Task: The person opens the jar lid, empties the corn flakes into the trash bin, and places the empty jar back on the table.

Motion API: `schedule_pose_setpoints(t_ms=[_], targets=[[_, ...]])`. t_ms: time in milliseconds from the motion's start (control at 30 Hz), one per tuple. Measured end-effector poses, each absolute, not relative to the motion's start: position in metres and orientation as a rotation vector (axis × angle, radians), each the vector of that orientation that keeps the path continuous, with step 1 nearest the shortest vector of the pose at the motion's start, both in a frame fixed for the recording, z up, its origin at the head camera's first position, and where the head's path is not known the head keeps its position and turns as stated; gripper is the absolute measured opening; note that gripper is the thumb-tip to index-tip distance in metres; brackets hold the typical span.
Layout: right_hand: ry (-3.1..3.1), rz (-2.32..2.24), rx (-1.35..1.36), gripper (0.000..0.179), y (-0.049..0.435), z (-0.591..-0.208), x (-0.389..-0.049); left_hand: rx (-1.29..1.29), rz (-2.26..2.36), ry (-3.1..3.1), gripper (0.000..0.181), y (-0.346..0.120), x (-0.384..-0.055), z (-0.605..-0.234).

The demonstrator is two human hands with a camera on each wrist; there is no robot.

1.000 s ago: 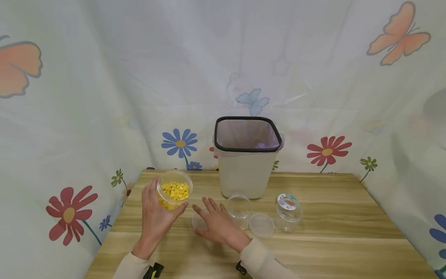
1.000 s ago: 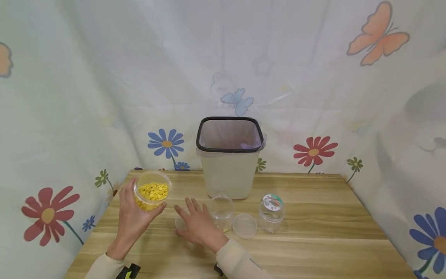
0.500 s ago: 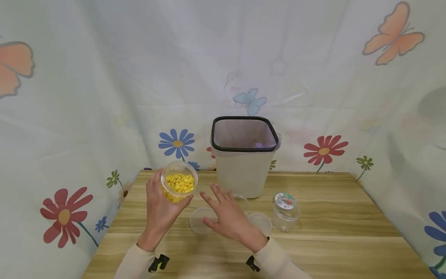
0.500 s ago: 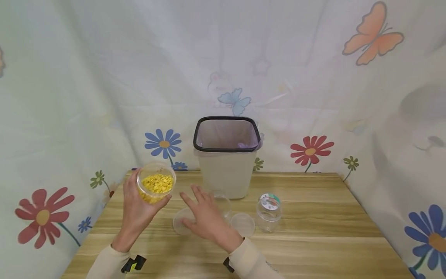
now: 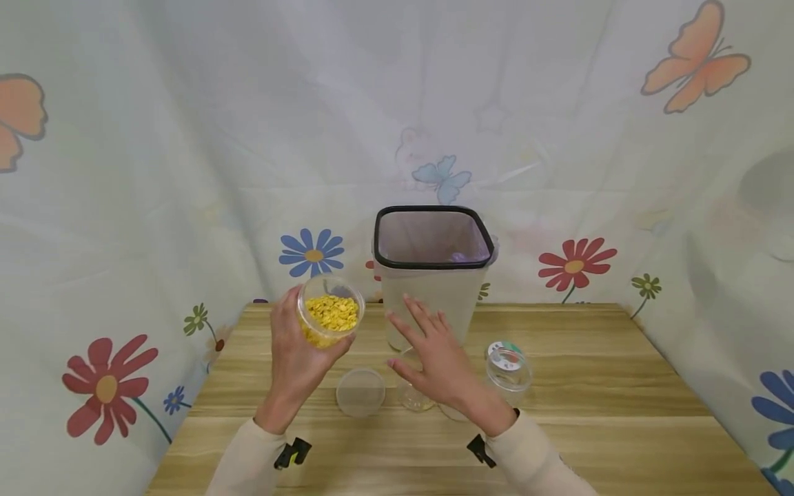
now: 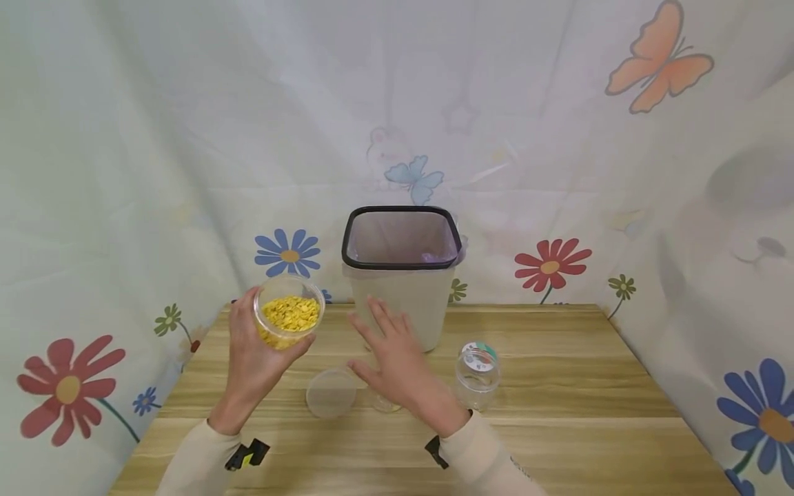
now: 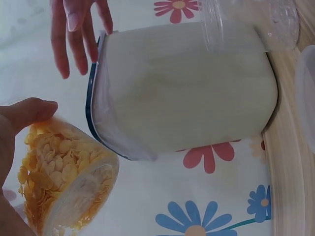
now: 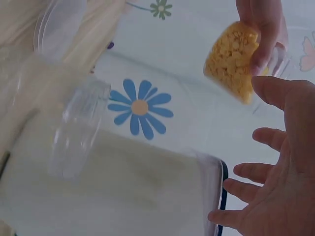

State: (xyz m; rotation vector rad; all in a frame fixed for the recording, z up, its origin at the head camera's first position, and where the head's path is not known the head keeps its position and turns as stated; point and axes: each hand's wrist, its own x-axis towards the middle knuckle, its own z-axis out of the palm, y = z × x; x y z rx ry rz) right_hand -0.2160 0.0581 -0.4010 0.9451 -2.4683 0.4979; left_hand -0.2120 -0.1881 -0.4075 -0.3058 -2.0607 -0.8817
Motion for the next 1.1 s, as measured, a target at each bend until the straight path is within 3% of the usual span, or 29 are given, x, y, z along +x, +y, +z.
schedule_pose_setpoints(t_ms=[500, 1100], targets=[[-2.351, 0.471, 0.856, 0.070, 0.108, -0.358, -0.228, -0.386, -0.874, -2.032, 0.108, -0.170, -0.226, -0.392], [-2.478, 0.454, 0.645, 0.068, 0.152, -0.322, -0.273, -0.463, -0.788, -1.983, 0.109, -0.151, -0.252, -0.361]])
